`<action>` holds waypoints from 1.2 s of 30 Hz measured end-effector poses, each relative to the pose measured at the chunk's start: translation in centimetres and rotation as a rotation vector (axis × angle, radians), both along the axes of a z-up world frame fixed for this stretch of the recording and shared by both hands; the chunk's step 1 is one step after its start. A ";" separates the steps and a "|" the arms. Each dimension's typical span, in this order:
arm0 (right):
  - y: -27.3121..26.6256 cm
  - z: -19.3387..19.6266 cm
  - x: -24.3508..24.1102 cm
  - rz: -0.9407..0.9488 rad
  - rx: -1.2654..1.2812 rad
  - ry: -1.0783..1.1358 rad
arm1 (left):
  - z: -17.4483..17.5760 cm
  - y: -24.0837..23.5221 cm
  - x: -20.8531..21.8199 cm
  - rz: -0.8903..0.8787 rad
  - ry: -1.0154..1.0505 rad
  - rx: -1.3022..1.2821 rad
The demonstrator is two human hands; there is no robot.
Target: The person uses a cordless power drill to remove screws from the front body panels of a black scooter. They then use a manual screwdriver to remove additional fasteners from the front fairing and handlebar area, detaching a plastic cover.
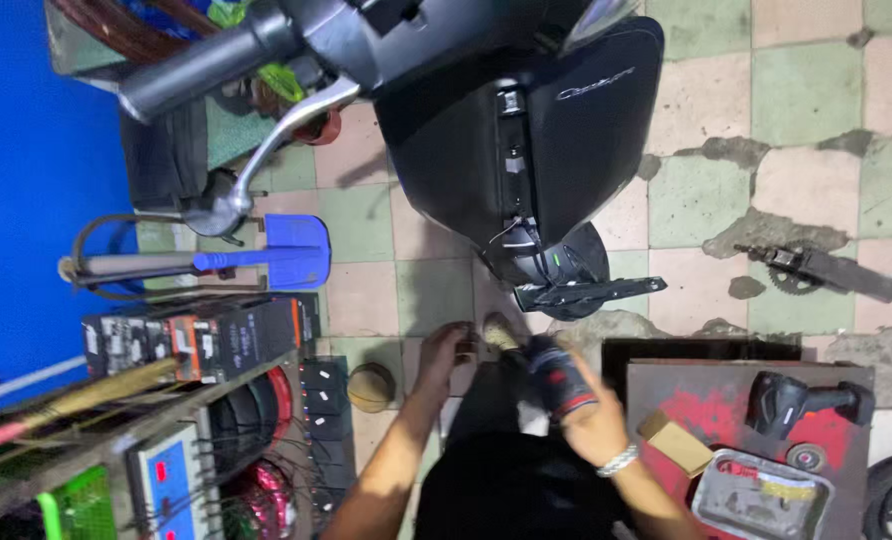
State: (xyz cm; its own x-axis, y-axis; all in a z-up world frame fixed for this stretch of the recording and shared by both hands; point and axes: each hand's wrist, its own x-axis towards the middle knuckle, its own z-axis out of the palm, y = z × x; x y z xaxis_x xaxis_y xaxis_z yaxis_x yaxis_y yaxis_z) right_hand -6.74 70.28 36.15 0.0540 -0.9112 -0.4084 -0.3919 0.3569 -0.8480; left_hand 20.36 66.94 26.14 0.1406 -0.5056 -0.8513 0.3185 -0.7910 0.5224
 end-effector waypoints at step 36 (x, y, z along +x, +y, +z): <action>-9.5 -55.3 36.6 -0.755 -0.755 -0.325 | -40.3 -17.4 15.1 -0.936 -0.237 -0.850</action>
